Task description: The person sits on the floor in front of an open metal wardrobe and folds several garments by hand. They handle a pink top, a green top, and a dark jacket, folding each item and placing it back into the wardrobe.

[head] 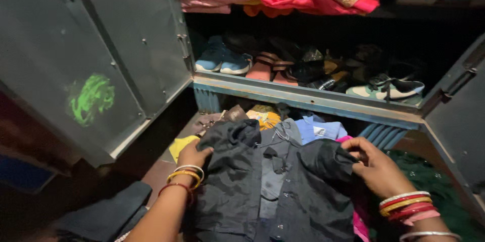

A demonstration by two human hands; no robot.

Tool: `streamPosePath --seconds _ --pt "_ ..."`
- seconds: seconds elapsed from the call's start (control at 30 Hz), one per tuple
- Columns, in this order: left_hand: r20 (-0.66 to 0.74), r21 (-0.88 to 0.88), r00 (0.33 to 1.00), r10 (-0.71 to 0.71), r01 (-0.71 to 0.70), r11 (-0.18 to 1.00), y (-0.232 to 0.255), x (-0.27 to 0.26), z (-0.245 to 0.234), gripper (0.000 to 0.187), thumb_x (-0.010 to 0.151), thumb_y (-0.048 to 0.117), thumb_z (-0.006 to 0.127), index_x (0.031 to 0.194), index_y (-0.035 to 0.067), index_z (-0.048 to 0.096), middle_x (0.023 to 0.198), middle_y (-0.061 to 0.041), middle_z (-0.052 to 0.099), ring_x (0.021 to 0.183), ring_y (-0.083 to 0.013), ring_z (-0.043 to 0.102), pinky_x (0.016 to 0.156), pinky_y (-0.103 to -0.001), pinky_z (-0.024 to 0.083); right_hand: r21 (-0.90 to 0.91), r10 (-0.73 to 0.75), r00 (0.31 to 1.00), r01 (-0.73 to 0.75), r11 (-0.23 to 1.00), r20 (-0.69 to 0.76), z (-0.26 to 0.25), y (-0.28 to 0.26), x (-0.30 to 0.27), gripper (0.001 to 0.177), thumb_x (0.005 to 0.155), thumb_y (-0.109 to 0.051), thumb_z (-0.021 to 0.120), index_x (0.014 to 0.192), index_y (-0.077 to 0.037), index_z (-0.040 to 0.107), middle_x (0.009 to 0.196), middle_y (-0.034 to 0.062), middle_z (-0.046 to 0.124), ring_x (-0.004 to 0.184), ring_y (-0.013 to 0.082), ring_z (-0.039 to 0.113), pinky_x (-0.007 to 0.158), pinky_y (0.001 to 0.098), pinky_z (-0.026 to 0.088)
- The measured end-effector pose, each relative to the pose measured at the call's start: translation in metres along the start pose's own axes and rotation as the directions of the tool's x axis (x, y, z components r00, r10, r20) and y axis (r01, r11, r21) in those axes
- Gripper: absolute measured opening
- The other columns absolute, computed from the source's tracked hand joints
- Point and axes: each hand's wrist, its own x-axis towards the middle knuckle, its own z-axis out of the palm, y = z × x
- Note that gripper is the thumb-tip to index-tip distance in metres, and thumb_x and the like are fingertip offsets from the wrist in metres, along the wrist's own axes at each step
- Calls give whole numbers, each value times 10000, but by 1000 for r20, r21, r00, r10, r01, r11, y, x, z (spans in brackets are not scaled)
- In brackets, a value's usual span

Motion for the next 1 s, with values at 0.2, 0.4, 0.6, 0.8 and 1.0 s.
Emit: streamPosePath --seconds 0.2,0.4,0.6,0.8,1.0 --pt "-113 -43 990 -84 80 996 4 -29 -73 402 832 303 733 1185 114 695 1136 -212 717 1087 -374 693 960 -451 527 -265 -10 978 66 962 206 -3 -4 -4 452 813 -10 558 1220 -156 689 1156 41 715 1107 186 651 972 314 497" --pt "-356 300 897 263 -158 941 39 -68 -83 674 621 207 807 1273 150 642 1442 -173 526 1336 -436 445 1007 -580 387 -721 14 999 -33 692 -32 1 -17 -20 469 850 -264 693 1318 -238 669 1236 91 673 1177 278 643 1040 391 490" --pt "28 47 903 428 -429 902 82 -63 -37 403 811 209 692 1214 204 674 1415 -69 601 1395 -299 492 1154 -479 384 -606 -235 971 163 779 -40 45 -19 -19 500 848 -377 704 1300 -175 630 1264 109 663 1197 293 630 1033 402 484" --pt "198 169 851 486 -518 838 87 -91 -14 435 785 234 761 1199 147 658 1407 -100 545 1413 -338 388 1128 -542 267 -688 -70 990 138 712 126 60 2 -13 757 832 -453 795 1445 -113 511 1410 197 533 1356 363 439 1115 449 338" --pt "47 12 681 731 -732 681 133 -101 -13 354 825 201 729 1171 133 688 1342 -104 632 1380 -341 478 1122 -520 336 -678 260 953 -86 730 158 75 -20 -19 951 751 -384 823 1563 -198 364 1327 155 626 1240 283 628 1064 372 487"
